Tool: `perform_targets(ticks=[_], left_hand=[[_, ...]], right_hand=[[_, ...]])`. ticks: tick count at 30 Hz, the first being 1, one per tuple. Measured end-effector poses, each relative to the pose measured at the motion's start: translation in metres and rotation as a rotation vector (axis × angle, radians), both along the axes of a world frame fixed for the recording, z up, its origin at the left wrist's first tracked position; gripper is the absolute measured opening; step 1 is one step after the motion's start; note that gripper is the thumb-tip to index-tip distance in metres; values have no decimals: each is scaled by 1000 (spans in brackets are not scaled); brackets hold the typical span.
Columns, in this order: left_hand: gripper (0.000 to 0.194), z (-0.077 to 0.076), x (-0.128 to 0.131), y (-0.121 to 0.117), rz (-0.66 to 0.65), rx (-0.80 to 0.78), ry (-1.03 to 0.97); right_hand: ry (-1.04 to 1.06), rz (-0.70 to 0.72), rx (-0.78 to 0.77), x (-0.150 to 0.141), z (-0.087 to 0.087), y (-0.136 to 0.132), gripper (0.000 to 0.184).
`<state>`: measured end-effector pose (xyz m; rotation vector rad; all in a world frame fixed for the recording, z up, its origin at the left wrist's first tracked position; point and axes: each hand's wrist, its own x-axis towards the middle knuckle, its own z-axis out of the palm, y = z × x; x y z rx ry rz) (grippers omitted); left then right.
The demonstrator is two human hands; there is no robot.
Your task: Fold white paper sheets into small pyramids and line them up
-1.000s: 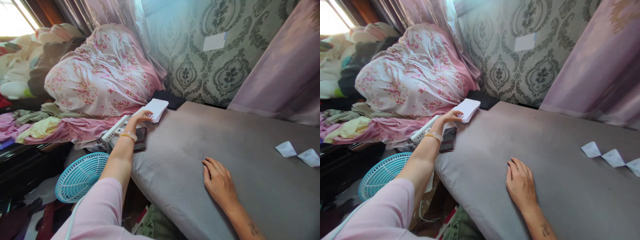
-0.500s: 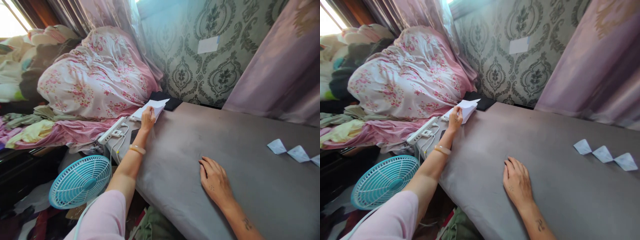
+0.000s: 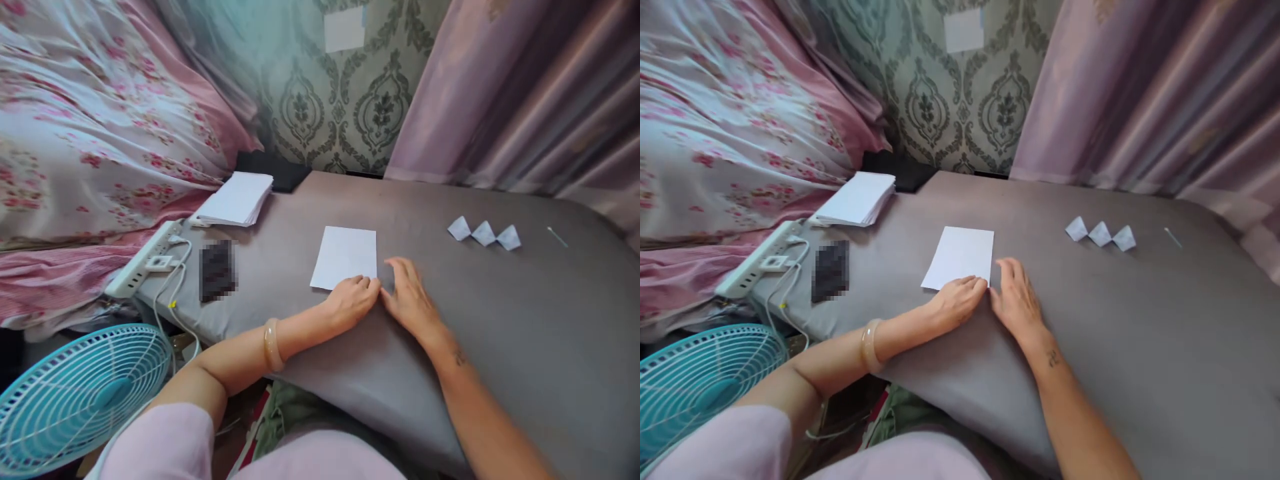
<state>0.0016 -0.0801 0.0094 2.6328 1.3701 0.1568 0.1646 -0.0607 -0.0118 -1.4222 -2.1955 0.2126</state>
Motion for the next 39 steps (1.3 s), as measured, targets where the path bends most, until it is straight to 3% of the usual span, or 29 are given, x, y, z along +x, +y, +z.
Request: perform_targets(ticks=[7,9,11,14,16,18,23,27,33,39], left_hand=[[9,15,27,-17,-81,-69,-213],[14,20,19,-10,-25,-116,-375],[24,21,0,5,145,-156,-594],[28,14,-39,33,320,-183,-858],[24,4,-62,48,389,-183,-803],[29,-6,-76,55,365,-235,-647],[34,-13,-78,53,347,-274,-401],[27,-16,-73,53,432,-326,-456],[29,-26,-63,56,559,-232,-531],[27,-25,-55,53,631,-136,-485]], right_hand=[[-39,271,-183,36,0,12,56],[-43,287,-185,40,-2,13,52],[-43,290,-178,42,-2,14,50],[-24,256,-171,41,-2,15,47],[19,192,-159,40,-3,17,33],[85,107,-151,37,-5,20,23],[192,-57,-183,30,-11,29,32],[202,-175,-160,24,-15,33,36],[149,-324,-66,17,-21,37,36],[153,-371,-62,16,-22,39,37]])
